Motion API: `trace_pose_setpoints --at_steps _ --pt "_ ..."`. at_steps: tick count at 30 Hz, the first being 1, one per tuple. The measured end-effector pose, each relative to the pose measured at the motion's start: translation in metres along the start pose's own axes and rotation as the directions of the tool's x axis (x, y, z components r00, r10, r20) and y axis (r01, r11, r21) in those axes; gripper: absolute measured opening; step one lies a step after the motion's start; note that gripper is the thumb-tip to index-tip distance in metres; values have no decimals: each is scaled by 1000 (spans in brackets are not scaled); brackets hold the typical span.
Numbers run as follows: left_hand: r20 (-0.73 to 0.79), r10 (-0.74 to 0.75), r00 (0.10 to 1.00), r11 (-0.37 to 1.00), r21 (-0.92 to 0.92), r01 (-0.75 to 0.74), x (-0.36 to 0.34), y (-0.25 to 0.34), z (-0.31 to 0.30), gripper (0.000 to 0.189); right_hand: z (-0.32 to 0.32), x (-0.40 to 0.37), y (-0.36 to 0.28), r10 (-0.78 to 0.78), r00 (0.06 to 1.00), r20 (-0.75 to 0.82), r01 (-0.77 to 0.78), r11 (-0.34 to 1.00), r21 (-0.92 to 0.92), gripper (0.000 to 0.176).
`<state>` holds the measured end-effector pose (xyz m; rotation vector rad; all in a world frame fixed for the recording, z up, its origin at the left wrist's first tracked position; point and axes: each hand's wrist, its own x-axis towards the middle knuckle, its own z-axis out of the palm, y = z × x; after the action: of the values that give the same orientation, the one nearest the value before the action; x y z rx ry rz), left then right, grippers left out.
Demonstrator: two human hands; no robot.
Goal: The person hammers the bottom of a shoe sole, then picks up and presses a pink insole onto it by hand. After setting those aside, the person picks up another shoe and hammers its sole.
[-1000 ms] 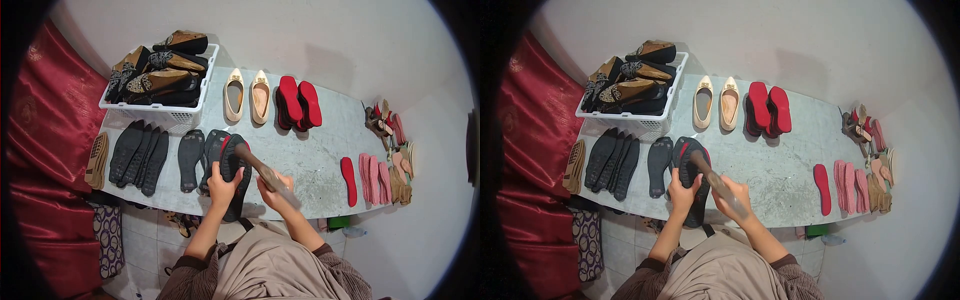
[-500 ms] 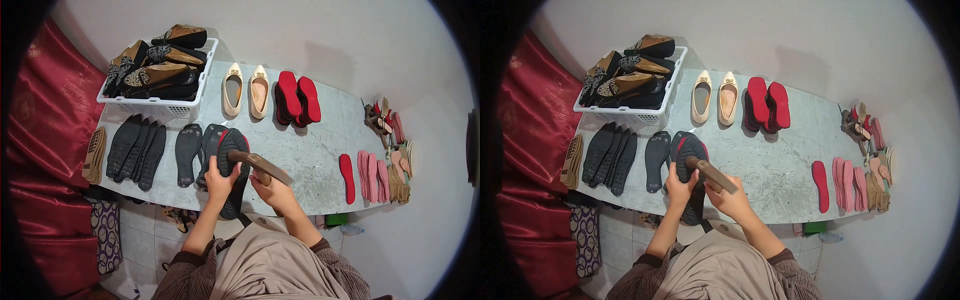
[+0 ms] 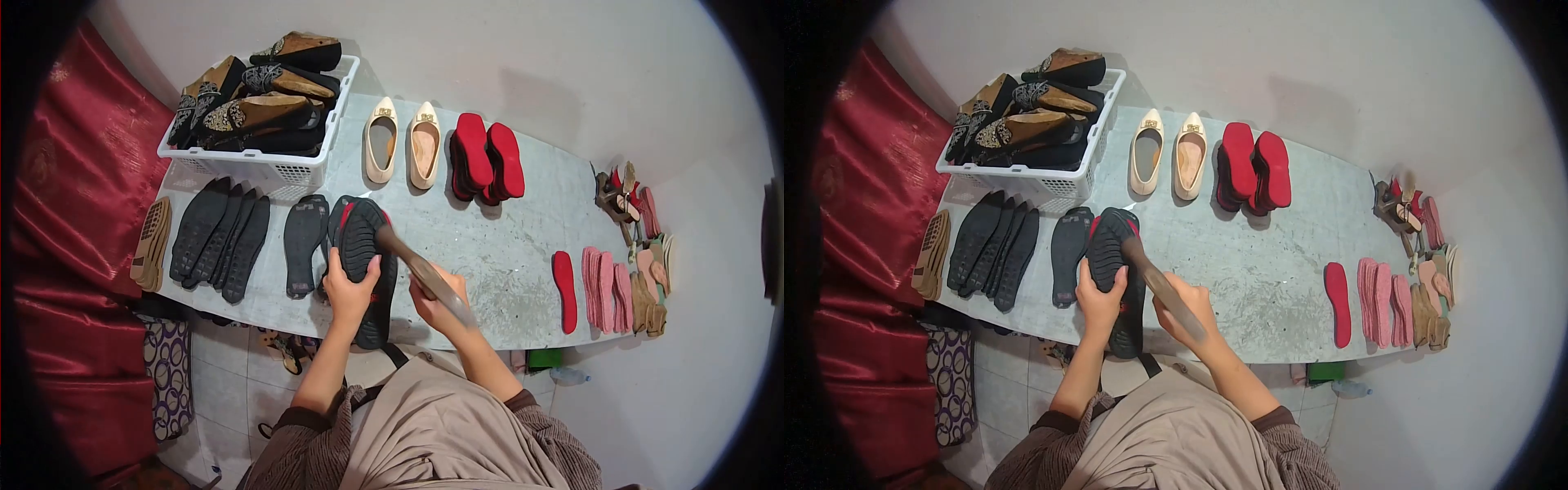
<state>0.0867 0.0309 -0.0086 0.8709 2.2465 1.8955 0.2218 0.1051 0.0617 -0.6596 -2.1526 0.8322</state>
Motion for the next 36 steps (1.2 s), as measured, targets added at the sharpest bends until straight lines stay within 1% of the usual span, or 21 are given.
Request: trace_pose_setpoints --at_steps 1,2,4,6,7,8,10,12,14,15,16,18,19,22,23,26,27,29,32,34,36 --pt "1 -37 999 993 116 37 1 9 -1 51 -4 3 -5 46 998 46 -47 999 24 8" --pt "4 -34 999 993 116 33 -1 5 0 51 -6 5 -8 93 991 92 -98 994 47 8" --pt "-29 53 998 998 -45 -54 0 0 4 54 -4 2 -5 34 998 53 -33 999 -15 8" --pt "29 -14 999 1000 10 13 -4 4 1 54 -1 -7 -8 27 998 -49 -26 999 26 8" --pt "81 -66 994 996 64 61 -4 10 -1 55 -2 -3 -7 7 1000 27 -7 1000 11 7" --pt "82 -59 995 997 61 54 -3 15 0 55 -5 3 -11 3 1000 21 -3 1000 10 7" --pt "35 14 999 995 94 -17 -4 21 2 56 -15 13 -29 85 981 175 -99 993 72 7" --pt "39 41 998 996 73 -44 -4 15 1 56 -10 6 -20 113 983 144 -132 982 132 7" --pt "45 52 998 997 52 -55 -6 13 -1 56 -7 -6 -7 58 981 184 -70 996 61 10" --pt "103 -26 994 997 71 19 -6 16 -4 56 -5 -2 -9 69 969 238 -75 997 15 9" --pt "155 -97 983 992 92 83 -4 18 -5 56 -6 1 -15 66 970 236 -72 997 16 9" --pt "103 -21 994 994 108 10 -9 14 -3 56 -9 7 -29 148 970 193 -181 969 166 11" --pt "46 53 998 991 124 -59 -8 13 -2 56 -9 1 -22 96 981 167 -107 993 57 11" --pt "102 -19 995 999 47 15 -4 16 -6 56 -11 -8 -20 79 987 140 -101 982 162 7" --pt "39 48 998 995 82 -51 -4 20 -5 55 -8 -8 -18 104 980 171 -127 984 127 10" --pt "56 16 998 991 131 -23 -6 19 -2 49 -5 4 -24 27 996 81 -33 997 75 11" --pt "56 18 998 991 130 -25 -5 22 -2 49 -5 0 -21 106 990 88 -115 989 97 12" --pt "100 35 994 999 -16 -34 -4 29 -4 43 -4 -6 -8 69 996 64 -72 996 59 11" --pt "92 9 996 1000 -16 -7 -3 27 -2 41 5 -11 0 40 998 43 -42 999 33 12" --pt "95 30 995 999 -47 -26 -6 21 2 41 3 -4 -8 125 992 13 -125 992 11 12" --pt "94 39 995 997 -71 -33 -6 16 4 42 1 -3 -7 84 996 -27 -83 996 45 10"
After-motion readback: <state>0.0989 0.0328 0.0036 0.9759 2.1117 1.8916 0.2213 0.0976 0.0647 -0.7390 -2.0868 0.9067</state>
